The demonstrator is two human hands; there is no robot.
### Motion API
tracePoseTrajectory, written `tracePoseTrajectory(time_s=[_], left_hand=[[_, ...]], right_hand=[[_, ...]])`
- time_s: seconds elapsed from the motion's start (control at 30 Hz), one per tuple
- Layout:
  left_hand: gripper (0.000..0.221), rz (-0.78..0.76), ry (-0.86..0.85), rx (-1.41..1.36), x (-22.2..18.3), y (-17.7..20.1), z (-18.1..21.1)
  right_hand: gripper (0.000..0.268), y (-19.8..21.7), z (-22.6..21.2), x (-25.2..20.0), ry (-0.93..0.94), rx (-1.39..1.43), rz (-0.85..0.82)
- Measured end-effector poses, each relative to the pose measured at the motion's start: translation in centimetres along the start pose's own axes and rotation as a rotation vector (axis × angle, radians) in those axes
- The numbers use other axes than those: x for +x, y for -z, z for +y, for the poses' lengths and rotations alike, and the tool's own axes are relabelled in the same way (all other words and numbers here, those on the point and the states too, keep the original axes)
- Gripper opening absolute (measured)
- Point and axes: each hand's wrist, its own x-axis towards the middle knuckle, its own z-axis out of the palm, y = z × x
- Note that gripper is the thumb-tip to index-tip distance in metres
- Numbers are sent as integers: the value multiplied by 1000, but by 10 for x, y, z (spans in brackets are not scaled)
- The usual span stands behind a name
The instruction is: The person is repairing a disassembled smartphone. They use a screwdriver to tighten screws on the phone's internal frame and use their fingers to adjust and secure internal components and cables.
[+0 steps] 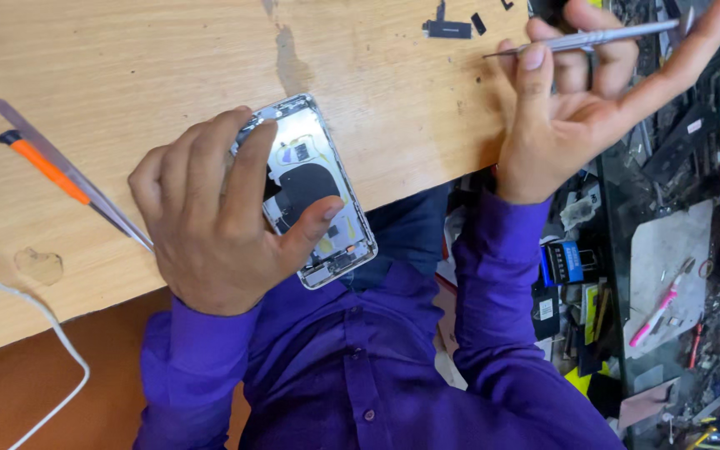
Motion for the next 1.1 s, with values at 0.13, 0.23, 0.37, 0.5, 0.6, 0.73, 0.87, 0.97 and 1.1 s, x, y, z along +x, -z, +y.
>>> tracePoseTrajectory(time_s=[0.13, 0.23, 0.37, 0.5, 0.6, 0.73, 0.87, 0.97, 1.1], left_hand=[[76, 23, 18, 8, -3, -1, 2], [73, 45, 22, 0, -7, -2, 1], [71, 73, 22, -6, -10, -3, 0], [65, 111, 14, -26, -11, -4, 0], [47, 136, -9, -58, -11, -4, 1], [23, 166, -75, -133, -10, -2, 1], [28, 174, -112, -169, -11, 5, 0], [34, 212, -163, -202, -7, 6, -3], [36, 244, -180, -211, -6, 14, -4]], right_hand=[[99, 37, 20, 13, 118, -155, -101], [95, 50, 37, 13, 210, -240, -183], [95, 51, 45, 12, 204, -224, -190], [97, 46, 34, 10, 64, -112, -144], [99, 35, 17, 7, 46, -61, -100], [106, 14, -16, -23, -141, 94, -6], [109, -15, -34, -50, -199, 177, -155], [110, -38, -42, -68, -222, 189, -233], [109, -63, -46, -81, -208, 214, -297]])
